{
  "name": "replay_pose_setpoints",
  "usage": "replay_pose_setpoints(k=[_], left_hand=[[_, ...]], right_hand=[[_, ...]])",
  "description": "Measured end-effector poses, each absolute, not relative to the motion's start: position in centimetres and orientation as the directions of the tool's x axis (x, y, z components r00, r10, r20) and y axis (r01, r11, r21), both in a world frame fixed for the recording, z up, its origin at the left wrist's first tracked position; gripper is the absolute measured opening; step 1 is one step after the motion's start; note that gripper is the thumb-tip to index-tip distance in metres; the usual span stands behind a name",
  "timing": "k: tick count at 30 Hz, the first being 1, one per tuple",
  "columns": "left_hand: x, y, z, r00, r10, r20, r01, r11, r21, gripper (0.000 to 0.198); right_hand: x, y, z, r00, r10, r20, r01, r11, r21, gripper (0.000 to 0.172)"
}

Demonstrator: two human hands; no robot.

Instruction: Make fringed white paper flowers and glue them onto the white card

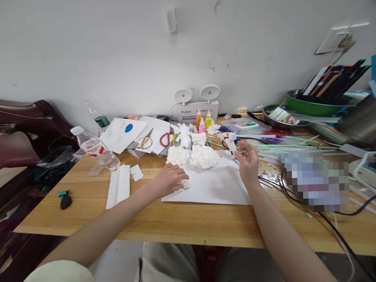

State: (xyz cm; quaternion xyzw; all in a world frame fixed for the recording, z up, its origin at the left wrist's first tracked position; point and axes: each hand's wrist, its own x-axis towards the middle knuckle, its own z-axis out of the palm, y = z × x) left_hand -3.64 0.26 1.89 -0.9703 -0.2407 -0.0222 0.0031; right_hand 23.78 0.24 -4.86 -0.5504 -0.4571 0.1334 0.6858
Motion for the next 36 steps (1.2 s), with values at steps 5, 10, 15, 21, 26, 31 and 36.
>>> replay_pose_setpoints(k=[5, 10, 15, 21, 26, 31, 36], left_hand=[[-4.0, -0.1, 0.6, 0.835, 0.53, 0.144, 0.531, -0.847, 0.039, 0.017], [-3.7, -0.1, 0.0, 0.832, 0.531, 0.158, 0.527, -0.847, 0.073, 0.02], [-3.5, -0.1, 0.3, 0.826, 0.546, 0.139, 0.529, -0.836, 0.144, 0.016], [-3.9, -0.2, 0.5, 0.772, 0.608, 0.182, 0.573, -0.791, 0.213, 0.016], [-3.8, -0.1, -0.1, 0.789, 0.59, 0.168, 0.567, -0.806, 0.169, 0.018], [-3.6, 0.1, -0.3, 0.782, 0.594, 0.188, 0.568, -0.804, 0.176, 0.019], [-4.5, -0.3, -0.2, 0.751, 0.604, 0.266, 0.547, -0.795, 0.263, 0.017]], right_hand=[[23.8, 0.2, -4.8, 0.539, 0.69, 0.483, 0.302, 0.378, -0.875, 0.029], [23.7, 0.2, -4.9, 0.539, 0.692, 0.481, 0.297, 0.378, -0.877, 0.03], [23.7, 0.2, -4.9, 0.535, 0.696, 0.479, 0.293, 0.379, -0.878, 0.031], [23.7, 0.2, -4.8, 0.533, 0.688, 0.492, 0.279, 0.406, -0.87, 0.029], [23.7, 0.2, -4.9, 0.531, 0.694, 0.486, 0.263, 0.41, -0.873, 0.03], [23.7, 0.1, -5.0, 0.533, 0.696, 0.481, 0.259, 0.407, -0.876, 0.03], [23.7, 0.1, -4.9, 0.538, 0.691, 0.483, 0.234, 0.428, -0.873, 0.03]])
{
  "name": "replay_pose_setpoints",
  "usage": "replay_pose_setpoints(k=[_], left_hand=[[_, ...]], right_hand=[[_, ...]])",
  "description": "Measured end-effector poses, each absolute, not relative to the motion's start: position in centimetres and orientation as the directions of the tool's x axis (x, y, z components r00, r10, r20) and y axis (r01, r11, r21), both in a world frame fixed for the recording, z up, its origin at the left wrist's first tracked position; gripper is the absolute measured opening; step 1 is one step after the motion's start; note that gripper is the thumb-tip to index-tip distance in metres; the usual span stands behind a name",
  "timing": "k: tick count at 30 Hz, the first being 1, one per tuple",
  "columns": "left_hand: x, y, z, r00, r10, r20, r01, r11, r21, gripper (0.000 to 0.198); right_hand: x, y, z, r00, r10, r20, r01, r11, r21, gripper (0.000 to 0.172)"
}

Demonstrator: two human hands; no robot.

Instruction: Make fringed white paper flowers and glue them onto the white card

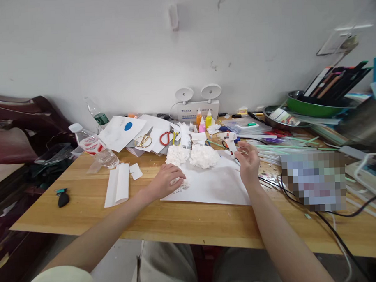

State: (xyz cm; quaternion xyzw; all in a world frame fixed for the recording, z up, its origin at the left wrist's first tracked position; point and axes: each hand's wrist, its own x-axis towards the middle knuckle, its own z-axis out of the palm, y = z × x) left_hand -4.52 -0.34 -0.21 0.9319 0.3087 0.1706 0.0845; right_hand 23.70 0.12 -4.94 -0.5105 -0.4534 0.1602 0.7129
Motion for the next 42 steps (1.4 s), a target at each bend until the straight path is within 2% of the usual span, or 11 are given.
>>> replay_pose_setpoints(k=[6, 14, 27, 36, 42], left_hand=[[-5.2, -0.9, -1.3, 0.756, 0.558, 0.341, 0.499, -0.83, 0.25, 0.014], [-4.2, -0.1, -2.0, 0.775, 0.535, 0.337, 0.5, -0.845, 0.192, 0.017], [-4.8, 0.0, -1.9, 0.777, 0.538, 0.327, 0.496, -0.843, 0.209, 0.017], [-4.5, 0.3, -1.7, 0.813, 0.489, 0.315, 0.471, -0.871, 0.139, 0.018], [-4.8, 0.2, -0.9, 0.803, 0.502, 0.32, 0.486, -0.863, 0.135, 0.017]], right_hand=[[23.6, 0.1, -4.9, 0.529, 0.697, 0.485, 0.227, 0.435, -0.872, 0.029], [23.7, 0.1, -4.9, 0.526, 0.699, 0.485, 0.22, 0.439, -0.871, 0.028], [23.7, 0.3, -4.9, 0.538, 0.697, 0.475, 0.222, 0.426, -0.877, 0.027], [23.8, 0.2, -4.7, 0.538, 0.695, 0.477, 0.223, 0.428, -0.876, 0.027], [23.7, 0.1, -4.6, 0.532, 0.7, 0.477, 0.207, 0.439, -0.874, 0.026]])
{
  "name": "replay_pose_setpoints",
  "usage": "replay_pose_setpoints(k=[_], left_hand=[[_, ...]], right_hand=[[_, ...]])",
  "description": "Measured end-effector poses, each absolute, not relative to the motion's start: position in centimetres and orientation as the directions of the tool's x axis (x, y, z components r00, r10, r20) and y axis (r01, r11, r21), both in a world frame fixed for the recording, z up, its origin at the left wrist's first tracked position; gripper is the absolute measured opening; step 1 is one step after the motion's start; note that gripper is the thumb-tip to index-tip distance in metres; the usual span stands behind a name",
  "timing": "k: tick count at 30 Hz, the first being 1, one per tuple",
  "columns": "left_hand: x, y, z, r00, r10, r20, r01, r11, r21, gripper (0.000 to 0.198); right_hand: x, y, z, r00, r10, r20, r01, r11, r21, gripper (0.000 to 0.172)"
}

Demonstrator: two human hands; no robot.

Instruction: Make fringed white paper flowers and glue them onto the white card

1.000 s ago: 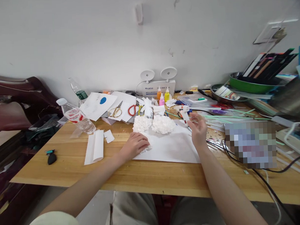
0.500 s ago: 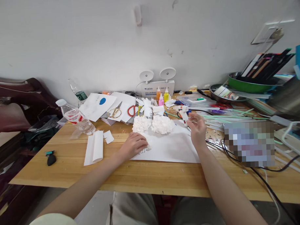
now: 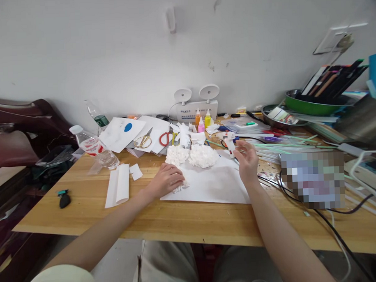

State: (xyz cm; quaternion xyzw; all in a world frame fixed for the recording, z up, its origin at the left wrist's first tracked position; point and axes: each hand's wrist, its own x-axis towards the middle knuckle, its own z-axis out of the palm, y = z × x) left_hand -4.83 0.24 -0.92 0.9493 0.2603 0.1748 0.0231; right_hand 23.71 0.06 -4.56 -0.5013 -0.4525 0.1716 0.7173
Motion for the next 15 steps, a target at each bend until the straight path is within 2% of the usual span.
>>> replay_pose_setpoints(k=[6, 15], left_hand=[[-4.94, 0.29, -1.45, 0.81, 0.493, 0.317, 0.49, -0.867, 0.093, 0.016], [-4.98, -0.21, -1.28, 0.795, 0.512, 0.324, 0.507, -0.855, 0.109, 0.013]], right_hand=[[23.68, 0.07, -4.66, 0.535, 0.699, 0.475, 0.198, 0.443, -0.874, 0.027], [23.69, 0.08, -4.63, 0.53, 0.703, 0.475, 0.201, 0.44, -0.875, 0.027]])
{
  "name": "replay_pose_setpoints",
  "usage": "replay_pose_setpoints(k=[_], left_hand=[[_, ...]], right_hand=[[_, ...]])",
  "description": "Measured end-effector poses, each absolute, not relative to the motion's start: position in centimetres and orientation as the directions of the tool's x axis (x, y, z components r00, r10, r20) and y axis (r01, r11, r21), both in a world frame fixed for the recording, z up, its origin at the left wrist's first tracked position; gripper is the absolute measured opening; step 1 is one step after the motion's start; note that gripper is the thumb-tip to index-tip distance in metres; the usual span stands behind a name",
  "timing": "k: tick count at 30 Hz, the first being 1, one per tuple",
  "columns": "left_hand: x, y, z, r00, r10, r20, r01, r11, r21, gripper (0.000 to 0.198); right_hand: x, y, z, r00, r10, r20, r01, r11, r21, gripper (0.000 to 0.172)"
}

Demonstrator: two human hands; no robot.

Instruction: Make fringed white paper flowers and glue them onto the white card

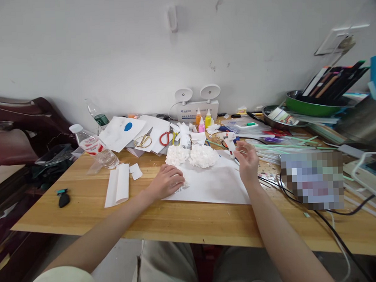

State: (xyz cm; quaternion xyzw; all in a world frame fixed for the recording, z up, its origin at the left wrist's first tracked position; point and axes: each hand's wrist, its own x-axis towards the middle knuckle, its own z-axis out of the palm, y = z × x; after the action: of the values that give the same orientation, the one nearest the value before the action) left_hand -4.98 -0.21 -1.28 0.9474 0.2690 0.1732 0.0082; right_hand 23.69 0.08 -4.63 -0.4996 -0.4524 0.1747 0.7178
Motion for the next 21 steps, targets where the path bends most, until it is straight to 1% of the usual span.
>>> replay_pose_setpoints(k=[12, 17, 21], left_hand=[[-4.71, 0.1, -1.43, 0.803, 0.505, 0.316, 0.511, -0.857, 0.07, 0.015], [-4.85, 0.15, -1.69, 0.822, 0.48, 0.306, 0.494, -0.869, 0.035, 0.017], [-4.83, 0.18, -1.96, 0.819, 0.479, 0.317, 0.495, -0.868, 0.035, 0.017]], right_hand=[[23.63, 0.05, -4.57, 0.535, 0.7, 0.473, 0.205, 0.436, -0.876, 0.027], [23.62, 0.03, -4.56, 0.532, 0.701, 0.476, 0.207, 0.438, -0.875, 0.026], [23.62, 0.08, -4.62, 0.534, 0.702, 0.472, 0.205, 0.434, -0.877, 0.027]])
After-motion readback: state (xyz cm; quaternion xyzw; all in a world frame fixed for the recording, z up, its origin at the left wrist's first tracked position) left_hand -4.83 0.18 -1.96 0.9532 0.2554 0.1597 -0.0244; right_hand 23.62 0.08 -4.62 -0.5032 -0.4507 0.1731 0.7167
